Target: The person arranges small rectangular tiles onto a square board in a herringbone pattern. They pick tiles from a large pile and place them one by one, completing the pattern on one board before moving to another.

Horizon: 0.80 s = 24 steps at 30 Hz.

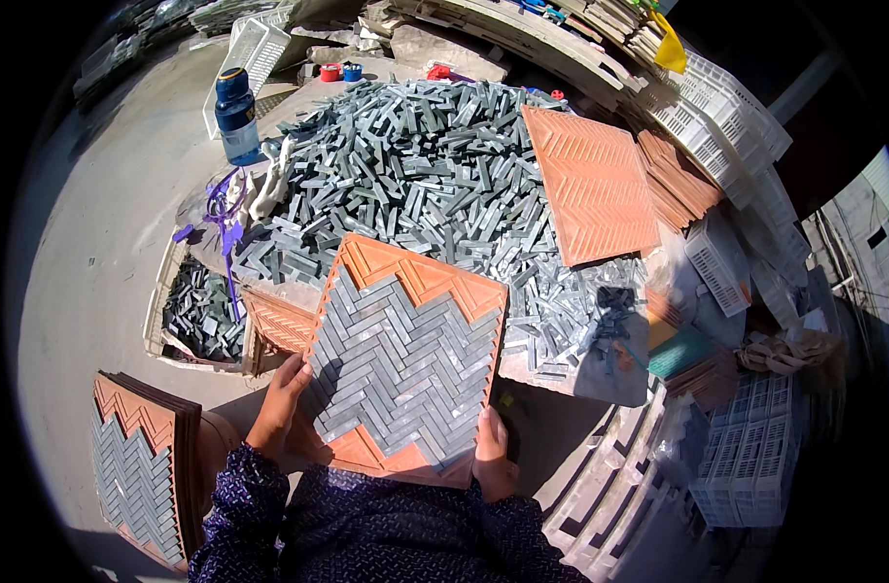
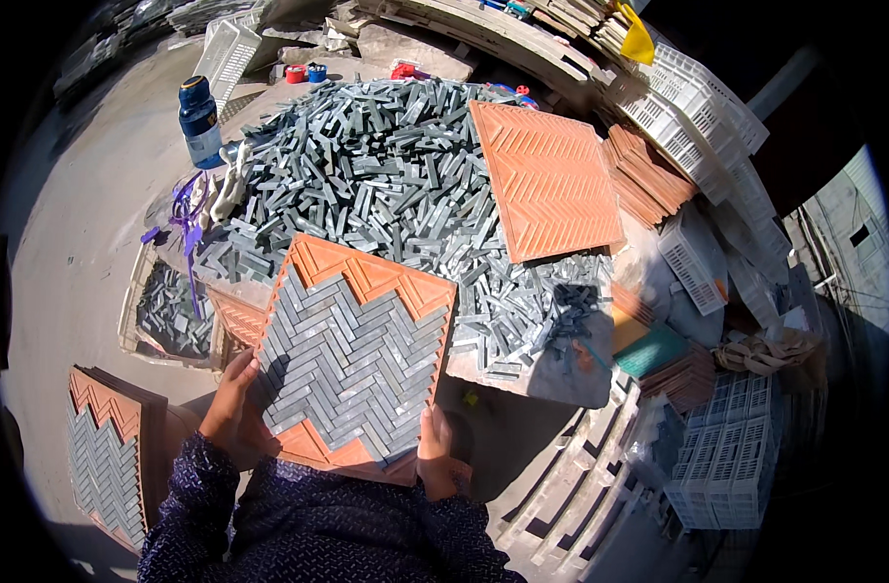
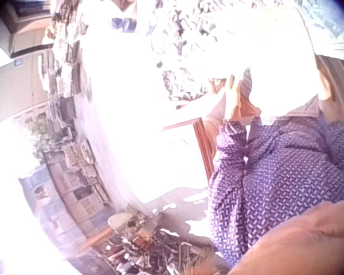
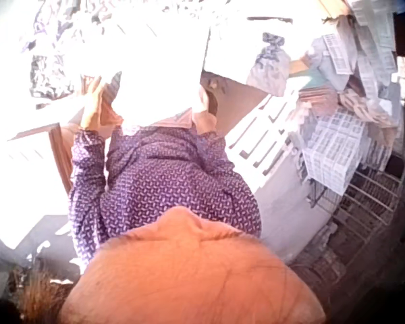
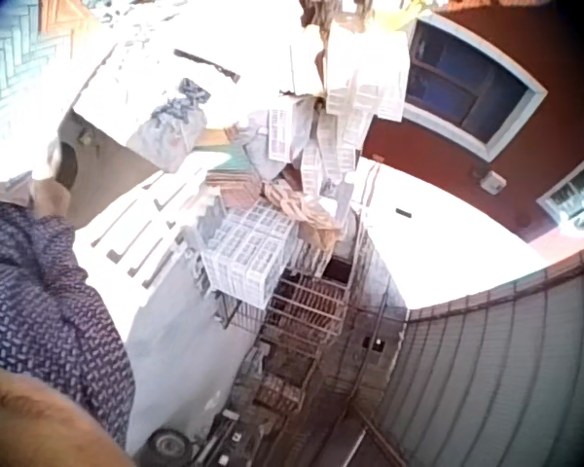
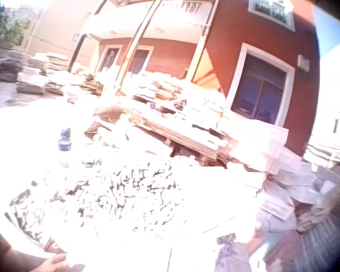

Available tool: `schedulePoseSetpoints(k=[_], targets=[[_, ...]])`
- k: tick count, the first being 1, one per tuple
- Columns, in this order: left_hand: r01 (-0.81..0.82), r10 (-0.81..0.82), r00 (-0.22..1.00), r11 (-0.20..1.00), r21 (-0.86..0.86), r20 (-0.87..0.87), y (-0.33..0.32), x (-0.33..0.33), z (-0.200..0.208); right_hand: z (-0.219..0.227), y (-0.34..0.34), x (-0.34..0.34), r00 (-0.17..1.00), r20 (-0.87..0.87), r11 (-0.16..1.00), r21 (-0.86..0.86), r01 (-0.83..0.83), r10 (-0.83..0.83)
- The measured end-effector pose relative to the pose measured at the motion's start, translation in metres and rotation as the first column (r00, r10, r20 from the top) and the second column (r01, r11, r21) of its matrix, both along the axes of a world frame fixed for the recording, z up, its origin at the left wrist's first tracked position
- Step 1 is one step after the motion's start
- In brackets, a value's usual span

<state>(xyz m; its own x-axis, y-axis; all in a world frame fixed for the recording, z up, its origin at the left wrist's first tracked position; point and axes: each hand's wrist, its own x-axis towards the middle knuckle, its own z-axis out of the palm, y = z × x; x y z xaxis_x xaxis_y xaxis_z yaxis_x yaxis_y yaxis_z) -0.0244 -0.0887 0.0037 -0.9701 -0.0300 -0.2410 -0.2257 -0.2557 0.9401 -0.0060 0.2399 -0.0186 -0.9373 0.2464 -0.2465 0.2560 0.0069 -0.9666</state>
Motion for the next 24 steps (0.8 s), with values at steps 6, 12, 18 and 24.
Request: schedulePoseSetpoints(k=[6, 12, 18, 24], targets=[[-0.092, 0.091, 0.995, 0.995, 0.024, 0.029, 0.02, 0.046, 0.019, -0.006, 0.026, 0.039, 0.998, -0.06, 0.981, 0.191, 0.034, -0.023], [-0.083, 0.086, 0.993, 0.996, -0.04, 0.08, 0.019, 0.07, -0.002, 0.005, 0.02, 0.052, 1.0, 0.009, 0.998, 0.064, -0.003, 0.003], [-0.007, -0.104, 0.993, 0.421, -0.907, -0.056, 0.017, 0.043, 0.016, 0.039, 0.02, 0.031, 0.967, -0.007, 0.714, 0.676, -0.183, 0.254], [-0.042, -0.714, 0.696, 0.068, -0.997, -0.078, 0.089, 0.007, 0.047, 0.061, -0.009, 0.001, 0.766, -0.033, 0.39, 0.874, -0.289, 0.643]])
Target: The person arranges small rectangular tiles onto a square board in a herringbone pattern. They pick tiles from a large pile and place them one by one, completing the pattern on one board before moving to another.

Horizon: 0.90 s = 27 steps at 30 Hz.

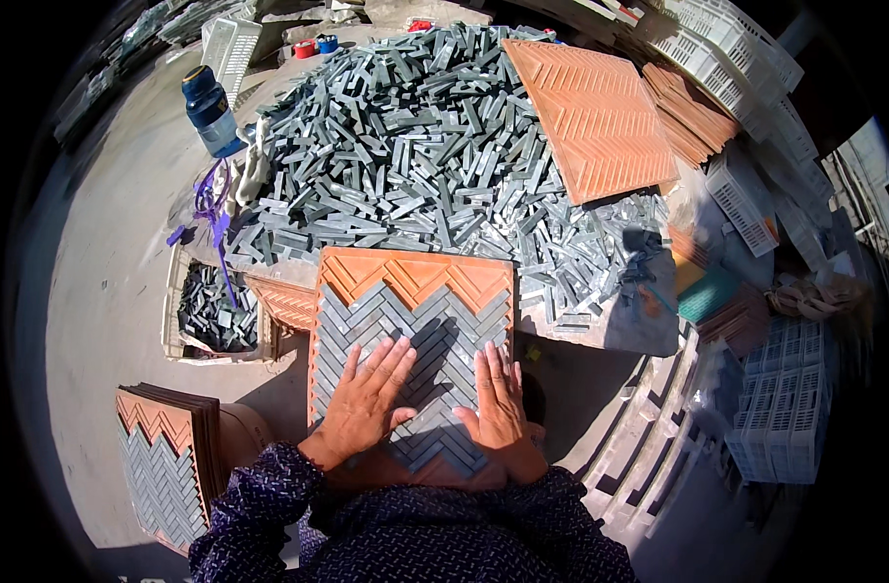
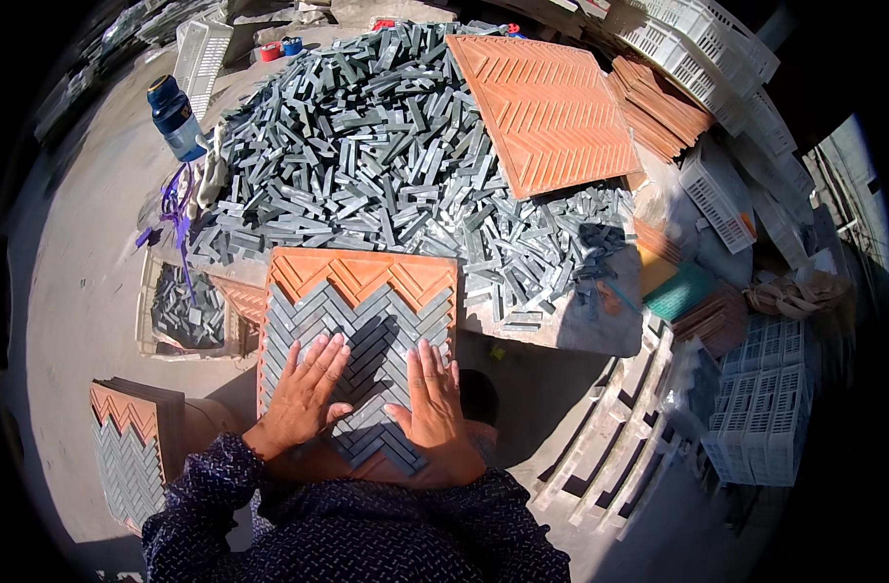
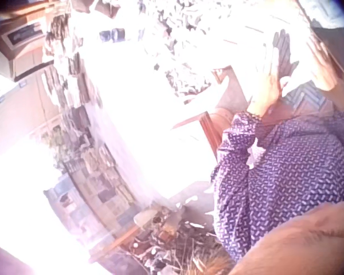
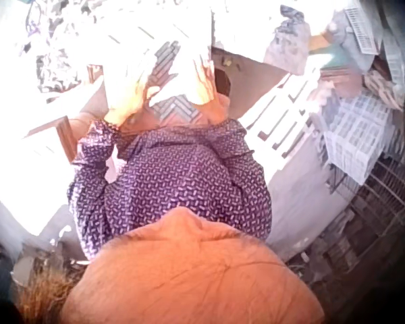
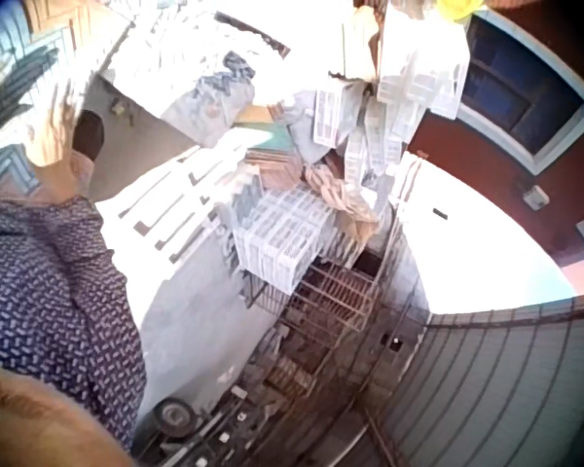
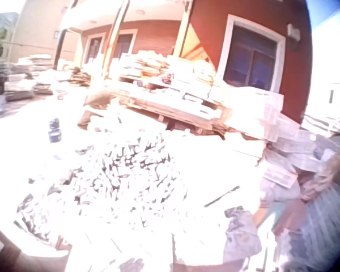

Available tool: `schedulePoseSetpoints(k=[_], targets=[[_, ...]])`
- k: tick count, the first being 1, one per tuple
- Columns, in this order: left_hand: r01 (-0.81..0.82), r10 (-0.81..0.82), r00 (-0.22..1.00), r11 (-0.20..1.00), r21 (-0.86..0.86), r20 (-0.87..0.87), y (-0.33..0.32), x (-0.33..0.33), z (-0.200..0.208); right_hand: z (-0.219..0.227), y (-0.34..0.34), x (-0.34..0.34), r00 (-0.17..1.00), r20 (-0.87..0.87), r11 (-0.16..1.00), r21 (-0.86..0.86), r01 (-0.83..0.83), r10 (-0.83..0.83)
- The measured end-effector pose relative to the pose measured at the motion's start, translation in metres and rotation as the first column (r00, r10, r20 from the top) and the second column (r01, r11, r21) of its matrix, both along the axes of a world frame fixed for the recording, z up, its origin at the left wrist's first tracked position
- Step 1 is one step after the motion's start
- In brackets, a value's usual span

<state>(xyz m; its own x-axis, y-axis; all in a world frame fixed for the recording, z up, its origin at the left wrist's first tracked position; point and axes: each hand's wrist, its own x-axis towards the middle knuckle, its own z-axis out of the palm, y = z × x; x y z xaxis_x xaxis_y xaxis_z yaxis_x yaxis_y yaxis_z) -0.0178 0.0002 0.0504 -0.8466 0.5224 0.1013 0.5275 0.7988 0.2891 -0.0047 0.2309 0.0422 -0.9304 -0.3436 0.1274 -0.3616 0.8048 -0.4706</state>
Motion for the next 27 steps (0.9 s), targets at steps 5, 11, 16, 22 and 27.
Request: schedulePoseSetpoints(k=[5, 11, 16, 22, 27], targets=[[0.055, -0.055, 0.998, 0.998, -0.009, 0.014, 0.006, -0.007, -0.029, -0.004, -0.013, 0.01, 0.99, 0.022, 0.976, 0.165, -0.144, 0.143], [0.065, -0.066, 0.998, 0.997, 0.052, 0.022, 0.005, -0.007, -0.034, -0.037, -0.014, 0.041, 0.962, -0.057, 0.935, 0.258, -0.243, 0.266], [-0.043, 0.039, 0.997, 0.997, 0.058, 0.07, 0.001, 0.011, -0.037, -0.033, -0.015, 0.035, 0.953, -0.041, 0.92, 0.277, -0.277, 0.3], [-0.005, 0.003, 0.998, 0.999, 0.044, 0.063, -0.002, 0.005, -0.033, -0.029, -0.019, 0.031, 0.96, -0.065, 0.937, 0.243, -0.25, 0.273], [0.01, -0.013, 0.999, 0.995, 0.103, 0.029, -0.014, 0.002, -0.023, -0.003, -0.02, 0.02, 0.937, -0.065, 0.895, 0.325, -0.306, 0.344]])
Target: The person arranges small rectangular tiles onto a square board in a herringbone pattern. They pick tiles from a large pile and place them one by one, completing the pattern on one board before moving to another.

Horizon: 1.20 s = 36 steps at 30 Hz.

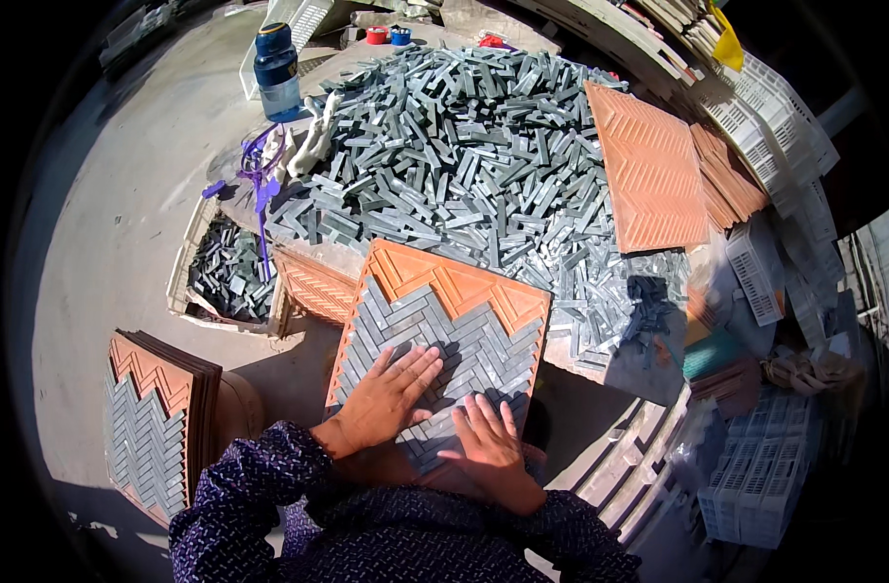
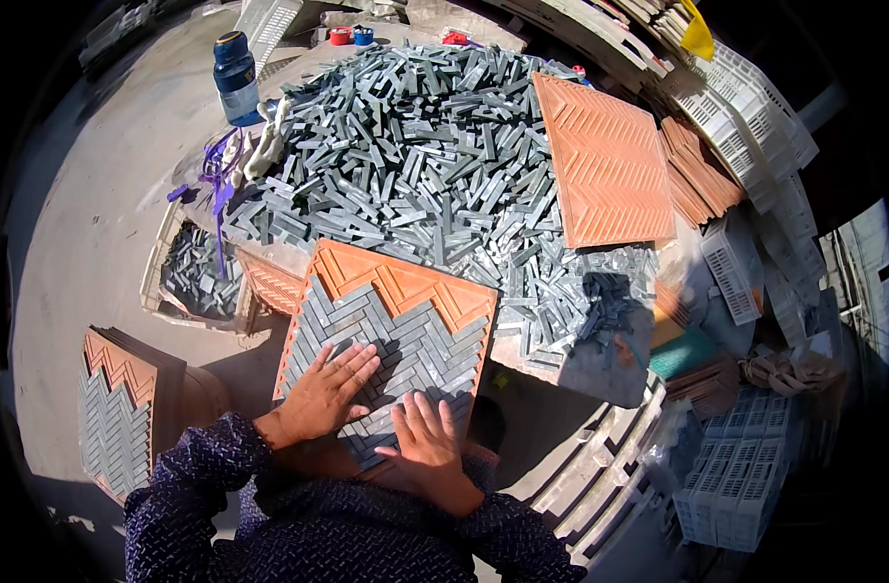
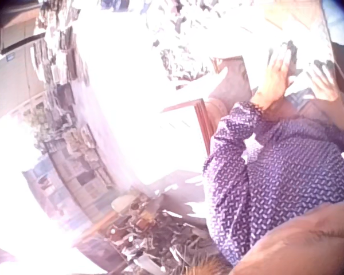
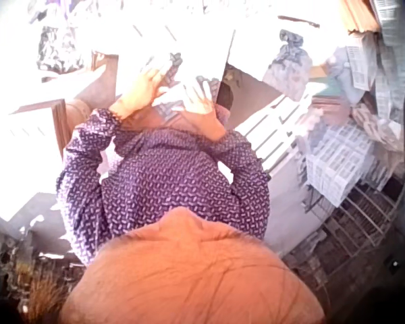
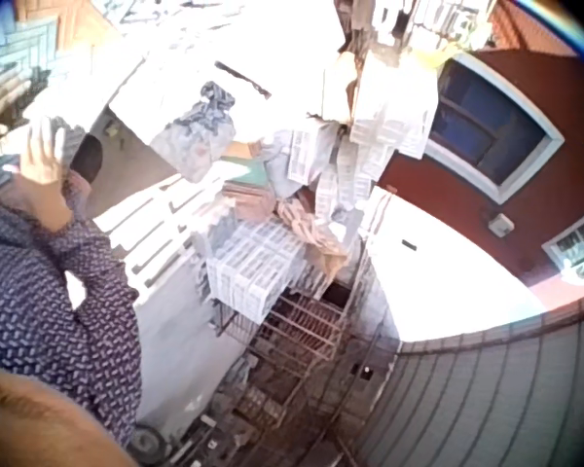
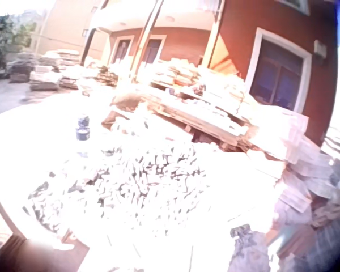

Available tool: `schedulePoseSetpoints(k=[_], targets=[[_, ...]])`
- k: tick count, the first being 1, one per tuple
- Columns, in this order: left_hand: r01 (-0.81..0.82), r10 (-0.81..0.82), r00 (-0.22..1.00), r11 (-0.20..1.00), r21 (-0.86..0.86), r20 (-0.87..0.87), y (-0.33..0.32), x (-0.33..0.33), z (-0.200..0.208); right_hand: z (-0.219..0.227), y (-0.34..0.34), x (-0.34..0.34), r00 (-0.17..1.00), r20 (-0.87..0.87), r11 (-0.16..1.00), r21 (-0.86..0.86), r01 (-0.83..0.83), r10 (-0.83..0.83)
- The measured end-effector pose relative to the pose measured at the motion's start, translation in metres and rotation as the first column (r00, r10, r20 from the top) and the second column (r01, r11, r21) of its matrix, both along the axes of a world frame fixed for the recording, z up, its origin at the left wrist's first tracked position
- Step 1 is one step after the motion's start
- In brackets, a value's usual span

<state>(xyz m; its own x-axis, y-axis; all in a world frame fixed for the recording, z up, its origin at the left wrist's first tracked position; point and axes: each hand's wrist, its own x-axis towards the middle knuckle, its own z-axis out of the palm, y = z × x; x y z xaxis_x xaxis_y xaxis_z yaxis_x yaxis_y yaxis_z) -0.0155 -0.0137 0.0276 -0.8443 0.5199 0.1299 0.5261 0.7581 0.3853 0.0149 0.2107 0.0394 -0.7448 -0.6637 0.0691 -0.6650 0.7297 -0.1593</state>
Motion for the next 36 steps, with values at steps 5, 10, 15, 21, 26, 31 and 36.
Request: schedulePoseSetpoints(k=[5, 10, 15, 21, 26, 31, 36], targets=[[-0.066, 0.065, 0.998, 0.996, -0.067, -0.014, -0.017, -0.017, -0.001, -0.018, -0.006, 0.004, 0.999, 0.049, 0.999, -0.032, -0.02, 0.022], [-0.078, 0.079, 0.997, 0.989, -0.124, -0.001, -0.023, -0.018, -0.005, 0.016, -0.014, -0.027, 0.983, 0.18, 0.999, -0.033, -0.024, 0.03], [-0.183, 0.18, 0.979, 0.983, -0.029, -0.093, -0.018, -0.048, 0.002, 0.001, -0.028, -0.065, 0.998, 0.062, 1.0, -0.006, 0.017, -0.017], [-0.221, 0.216, 0.973, 0.973, -0.06, -0.076, -0.027, -0.055, -0.017, 0.005, -0.048, -0.096, 0.999, 0.018, 0.984, -0.177, 0.034, -0.031], [-0.245, 0.242, 0.968, 0.968, -0.047, -0.07, -0.019, -0.047, -0.008, -0.003, -0.066, -0.131, 0.997, -0.076, 0.977, -0.211, 0.015, -0.031], [-0.253, 0.251, 0.966, 0.967, -0.033, -0.064, -0.018, -0.04, -0.017, -0.015, -0.063, -0.134, 0.998, -0.065, 0.978, -0.207, -0.037, 0.024], [-0.24, 0.239, 0.969, 0.971, -0.012, -0.066, -0.022, -0.038, -0.017, 0.007, -0.071, -0.142, 0.997, -0.064, 0.95, -0.31, 0.022, -0.044]])
